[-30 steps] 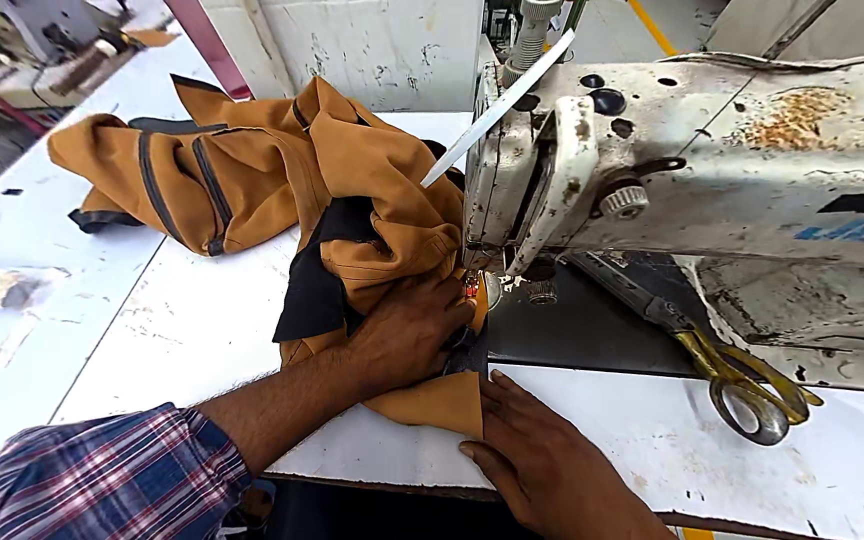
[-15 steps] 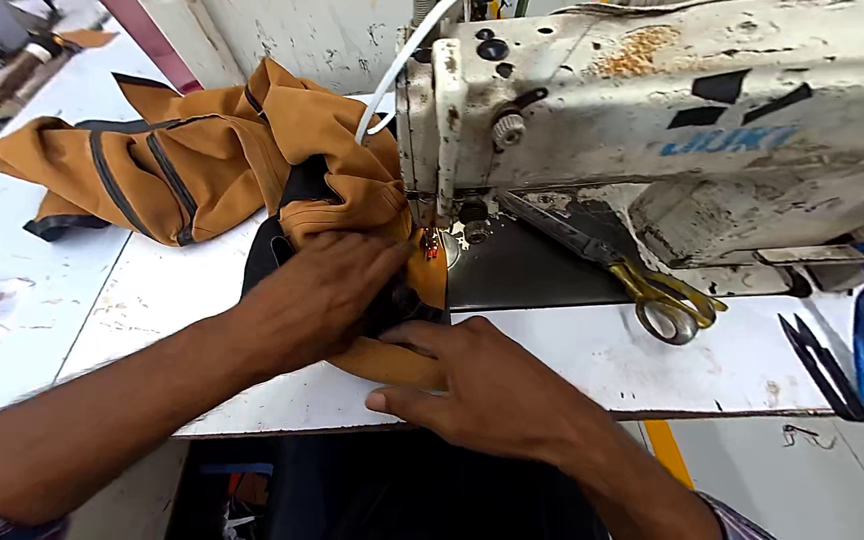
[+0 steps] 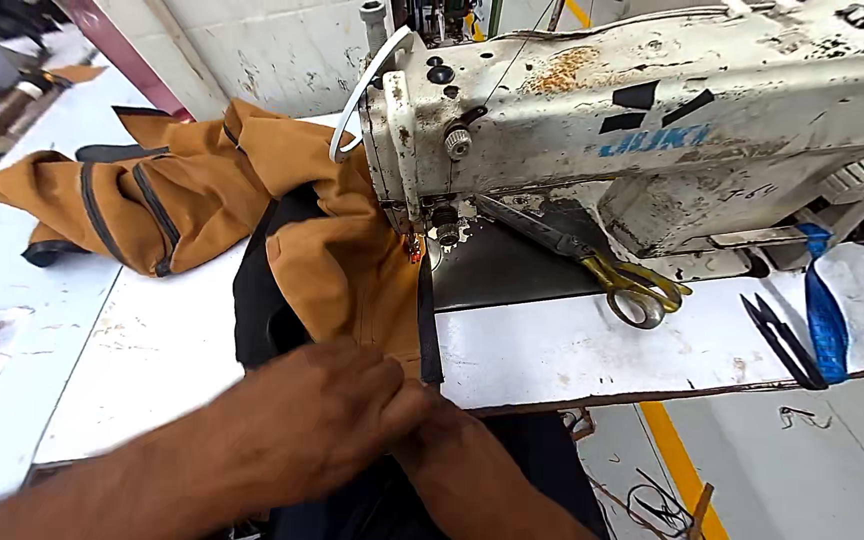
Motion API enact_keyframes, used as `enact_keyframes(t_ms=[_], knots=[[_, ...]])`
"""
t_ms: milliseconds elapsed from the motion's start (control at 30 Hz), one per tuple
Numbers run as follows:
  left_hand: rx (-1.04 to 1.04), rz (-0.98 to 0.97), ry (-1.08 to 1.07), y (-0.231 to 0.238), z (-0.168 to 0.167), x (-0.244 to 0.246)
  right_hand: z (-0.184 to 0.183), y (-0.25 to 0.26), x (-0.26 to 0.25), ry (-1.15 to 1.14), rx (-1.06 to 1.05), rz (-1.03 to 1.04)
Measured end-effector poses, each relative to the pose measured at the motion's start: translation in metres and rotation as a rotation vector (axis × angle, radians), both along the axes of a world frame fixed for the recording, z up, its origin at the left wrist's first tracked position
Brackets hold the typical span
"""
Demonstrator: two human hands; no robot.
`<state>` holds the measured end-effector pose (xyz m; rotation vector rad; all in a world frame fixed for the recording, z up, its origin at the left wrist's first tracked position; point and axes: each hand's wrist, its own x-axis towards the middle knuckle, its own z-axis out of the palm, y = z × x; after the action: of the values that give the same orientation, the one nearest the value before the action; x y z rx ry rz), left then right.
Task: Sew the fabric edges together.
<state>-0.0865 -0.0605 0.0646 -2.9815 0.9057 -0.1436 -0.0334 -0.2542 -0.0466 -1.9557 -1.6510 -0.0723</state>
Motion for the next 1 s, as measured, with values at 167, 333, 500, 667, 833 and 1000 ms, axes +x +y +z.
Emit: enact_keyframes(t_ms=[167, 333, 500, 667, 833, 1000], knots=[[-0.151, 0.428, -0.026, -0.015, -0.045, -0.017, -0.028, -0.014, -0.018, 0.003, 0.061, -0.02], [-0.272, 0.441, -0.021, 0.001, -0.048, -0.02, 0.004, -0.036, 0.003, 0.314, 0.11, -0.367], [-0.316, 0.382, -0.031, -0.007, -0.054, -0.019, -0.003, -0.009, 0.031, 0.235, -0.039, -0.552], [-0.473, 0.583, 0.08, -0.02, -0.045, -0.007, 0.023, -0.004, 0.041, 0.89, -0.083, -0.388], [-0.573, 0.694, 0.265, -0.02, -0.039, -0.002, 0.011, -0.016, 0.048, 1.4, -0.067, -0.267], [-0.566, 0.715, 0.258, -0.021, -0.039, 0.0, 0.012, -0.017, 0.048, 1.355, -0.046, -0.243]])
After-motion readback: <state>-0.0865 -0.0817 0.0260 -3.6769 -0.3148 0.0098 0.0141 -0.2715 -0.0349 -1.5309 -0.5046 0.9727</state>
